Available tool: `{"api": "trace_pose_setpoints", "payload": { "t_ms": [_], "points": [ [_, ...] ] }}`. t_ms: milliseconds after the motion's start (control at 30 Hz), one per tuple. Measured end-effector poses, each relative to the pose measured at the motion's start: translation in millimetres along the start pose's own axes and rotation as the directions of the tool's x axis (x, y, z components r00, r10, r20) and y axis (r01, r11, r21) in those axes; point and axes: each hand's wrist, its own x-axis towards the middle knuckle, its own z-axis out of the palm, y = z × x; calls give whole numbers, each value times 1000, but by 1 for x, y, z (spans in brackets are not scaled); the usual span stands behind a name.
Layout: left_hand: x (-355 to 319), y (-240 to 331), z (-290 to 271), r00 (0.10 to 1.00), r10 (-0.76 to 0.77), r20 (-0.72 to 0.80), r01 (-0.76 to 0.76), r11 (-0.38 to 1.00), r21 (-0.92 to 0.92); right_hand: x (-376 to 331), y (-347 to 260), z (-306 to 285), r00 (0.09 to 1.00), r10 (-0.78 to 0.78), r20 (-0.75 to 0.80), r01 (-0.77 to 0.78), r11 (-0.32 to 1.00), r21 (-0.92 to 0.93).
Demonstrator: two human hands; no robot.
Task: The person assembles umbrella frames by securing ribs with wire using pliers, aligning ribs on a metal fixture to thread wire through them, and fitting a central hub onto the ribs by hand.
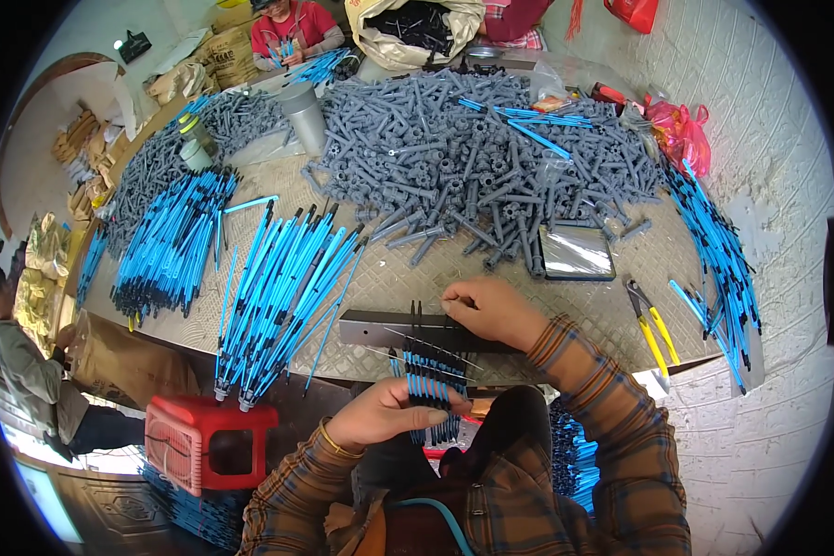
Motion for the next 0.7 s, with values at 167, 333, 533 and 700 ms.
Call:
{"api": "trace_pose_setpoints", "payload": {
  "t_ms": [167, 333, 533, 700],
  "points": [
    [-1, 1, 0, 1000, -10, 13, 10, 1000, -4, 5, -1, 8, 1000, 0, -24, 1, 1000, 21],
    [0, 1, -2, 1000, -17, 26, 17, 1000, 11, 6, -8, 10, 999, 11, -54, -7, 997, 73],
    [0, 3, -4, 999, -25, 44, 23, 999, 32, 11, -8, 11, 999, 15, -35, -13, 999, 52],
    [-1, 3, -6, 997, -36, 63, 35, 999, 13, 17, -9, 14, 999, -52, -1, 52, 998, 38]
  ]
}}
